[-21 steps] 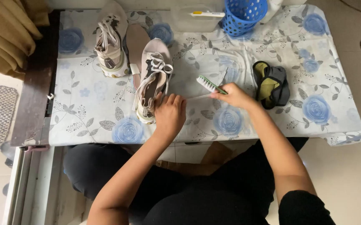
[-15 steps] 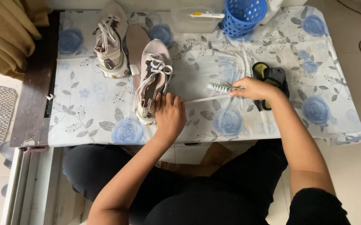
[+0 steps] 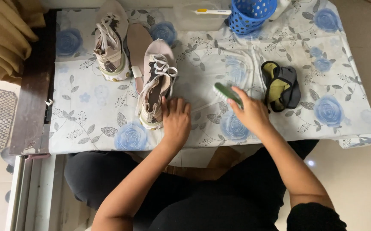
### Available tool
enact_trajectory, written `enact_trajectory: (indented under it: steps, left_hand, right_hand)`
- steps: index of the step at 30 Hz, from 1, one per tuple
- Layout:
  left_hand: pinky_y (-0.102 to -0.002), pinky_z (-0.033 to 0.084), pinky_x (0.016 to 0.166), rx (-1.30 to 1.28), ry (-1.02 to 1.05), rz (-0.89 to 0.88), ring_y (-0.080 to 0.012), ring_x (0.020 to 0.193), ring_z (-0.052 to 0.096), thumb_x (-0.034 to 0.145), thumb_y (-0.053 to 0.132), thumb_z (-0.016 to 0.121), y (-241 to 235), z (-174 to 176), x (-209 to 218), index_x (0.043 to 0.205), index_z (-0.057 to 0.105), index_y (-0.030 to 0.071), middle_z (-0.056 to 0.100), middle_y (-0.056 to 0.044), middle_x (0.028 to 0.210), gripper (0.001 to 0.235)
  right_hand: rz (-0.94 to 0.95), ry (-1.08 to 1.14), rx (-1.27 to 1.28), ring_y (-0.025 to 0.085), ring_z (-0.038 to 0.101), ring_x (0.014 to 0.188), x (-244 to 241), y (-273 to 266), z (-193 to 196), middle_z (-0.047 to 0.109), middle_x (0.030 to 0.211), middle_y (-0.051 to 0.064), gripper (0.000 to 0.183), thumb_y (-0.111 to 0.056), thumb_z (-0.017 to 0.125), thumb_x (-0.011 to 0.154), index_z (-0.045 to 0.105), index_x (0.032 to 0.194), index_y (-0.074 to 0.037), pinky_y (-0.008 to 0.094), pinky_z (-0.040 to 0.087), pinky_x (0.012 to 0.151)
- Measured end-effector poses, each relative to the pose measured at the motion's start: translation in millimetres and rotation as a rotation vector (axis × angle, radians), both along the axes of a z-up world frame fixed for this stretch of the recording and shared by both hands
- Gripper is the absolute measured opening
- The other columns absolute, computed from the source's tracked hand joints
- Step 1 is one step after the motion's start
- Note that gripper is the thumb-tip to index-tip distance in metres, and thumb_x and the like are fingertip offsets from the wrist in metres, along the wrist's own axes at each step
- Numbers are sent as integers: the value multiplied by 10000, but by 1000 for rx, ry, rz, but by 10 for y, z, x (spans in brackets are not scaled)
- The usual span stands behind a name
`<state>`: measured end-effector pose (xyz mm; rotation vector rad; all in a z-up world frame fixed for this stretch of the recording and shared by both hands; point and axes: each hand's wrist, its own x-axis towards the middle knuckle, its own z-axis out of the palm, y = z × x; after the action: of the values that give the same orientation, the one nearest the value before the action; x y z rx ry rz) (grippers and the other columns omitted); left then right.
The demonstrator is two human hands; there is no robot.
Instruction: The person cleans a pair of white sneakers and their laces using a green brush and a dark cloth. They scrub the shoe surfaces and laces, then wipe the shoes with the cloth. The person also removes the insoles and cleans them separately.
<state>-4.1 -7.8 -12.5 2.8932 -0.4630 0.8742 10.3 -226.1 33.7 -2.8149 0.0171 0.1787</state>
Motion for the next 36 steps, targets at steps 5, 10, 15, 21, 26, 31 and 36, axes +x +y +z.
enact_trajectory:
  steps: [5,10,15,21,26,31,36]
  left_hand:
    - [-558,240,994,-45,94,-126,-259,865,559,707,79,633,-20,80,-79,806,661,98,567,-78,799,105]
    - [-527,303,967,-20,102,-146,-239,808,585,691,81,665,-58,-73,-46,804,663,108,579,-73,785,116]
    - [-459,378,892,53,1,-185,-232,724,569,716,72,640,-50,41,-60,794,643,84,524,-79,770,79]
    - [-421,418,915,151,8,-67,-217,855,592,707,81,664,-140,-259,-62,934,630,78,606,-85,920,229]
    - [-414,387,930,278,188,-75,-227,975,546,727,160,646,-122,-177,-126,1045,592,114,557,-104,1082,326]
    - [-373,406,836,300,219,-74,-236,972,542,739,171,617,-125,-158,-130,1076,585,101,550,-117,1104,345]
    - [-335,433,802,315,317,-80,-202,934,545,743,161,617,-116,-56,-174,1131,524,91,562,-91,1055,405]
  right_hand:
    - [-83,-269,-245,336,647,701,-141,-255,-472,645,808,109,320,-386,417,925,510,1230,-352,463,527,618]
    - [-159,-315,-305,381,639,680,411,-743,-945,598,865,129,333,-300,479,894,527,1223,-298,500,523,590]
    - [-162,-64,12,446,578,946,694,-315,-75,596,1033,248,491,-328,483,882,388,1343,-187,568,453,768]
    - [42,-212,123,153,533,589,1416,346,681,592,987,62,403,-250,416,938,377,1305,-86,259,438,424]
    - [220,-516,-191,322,582,603,2796,576,66,578,810,126,202,-250,550,888,646,1052,-183,425,440,453]
    - [272,-133,-420,244,626,789,3166,773,47,669,874,-39,254,-208,456,903,688,934,-306,378,460,554]
    - [250,-498,-224,340,588,616,2691,658,229,615,758,118,154,-206,501,909,576,1018,-127,443,430,444]
